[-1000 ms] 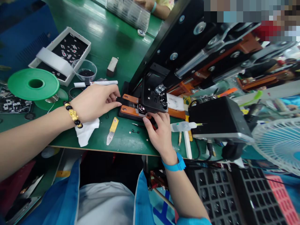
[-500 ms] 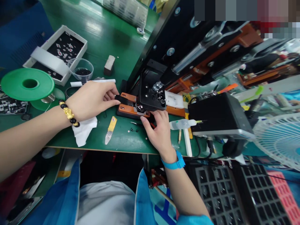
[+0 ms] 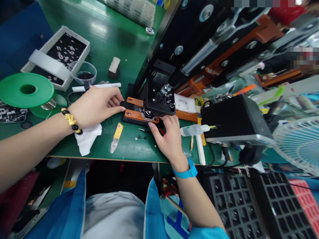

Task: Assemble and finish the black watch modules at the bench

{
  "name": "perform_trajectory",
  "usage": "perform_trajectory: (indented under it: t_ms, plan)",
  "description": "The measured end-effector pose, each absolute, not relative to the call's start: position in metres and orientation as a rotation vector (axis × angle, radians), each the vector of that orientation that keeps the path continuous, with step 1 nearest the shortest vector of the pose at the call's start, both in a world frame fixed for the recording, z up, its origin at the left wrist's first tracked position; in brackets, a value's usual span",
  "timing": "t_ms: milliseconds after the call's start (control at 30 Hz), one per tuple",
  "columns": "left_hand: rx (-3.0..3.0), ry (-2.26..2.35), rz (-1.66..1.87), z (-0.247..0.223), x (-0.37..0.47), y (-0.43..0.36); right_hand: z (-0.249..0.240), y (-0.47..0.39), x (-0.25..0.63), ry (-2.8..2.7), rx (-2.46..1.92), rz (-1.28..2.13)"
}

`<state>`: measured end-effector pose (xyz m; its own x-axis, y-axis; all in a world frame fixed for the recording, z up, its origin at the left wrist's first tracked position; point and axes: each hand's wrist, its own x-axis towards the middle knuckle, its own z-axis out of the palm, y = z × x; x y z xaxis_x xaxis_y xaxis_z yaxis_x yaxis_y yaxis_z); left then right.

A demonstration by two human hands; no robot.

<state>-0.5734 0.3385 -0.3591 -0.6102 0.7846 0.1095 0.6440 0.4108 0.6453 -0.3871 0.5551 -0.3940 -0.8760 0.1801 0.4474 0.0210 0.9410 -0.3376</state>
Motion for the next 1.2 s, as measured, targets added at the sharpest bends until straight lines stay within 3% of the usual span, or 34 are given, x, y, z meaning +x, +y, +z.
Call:
perform_trajectory:
  t_ms: [1200]
  plan:
    - [1.329,2.408,0.971,-0.3560,-0.5700,0.3370,-0.3908,0.5506,-0.3910,-2.596,-0.234,0.480]
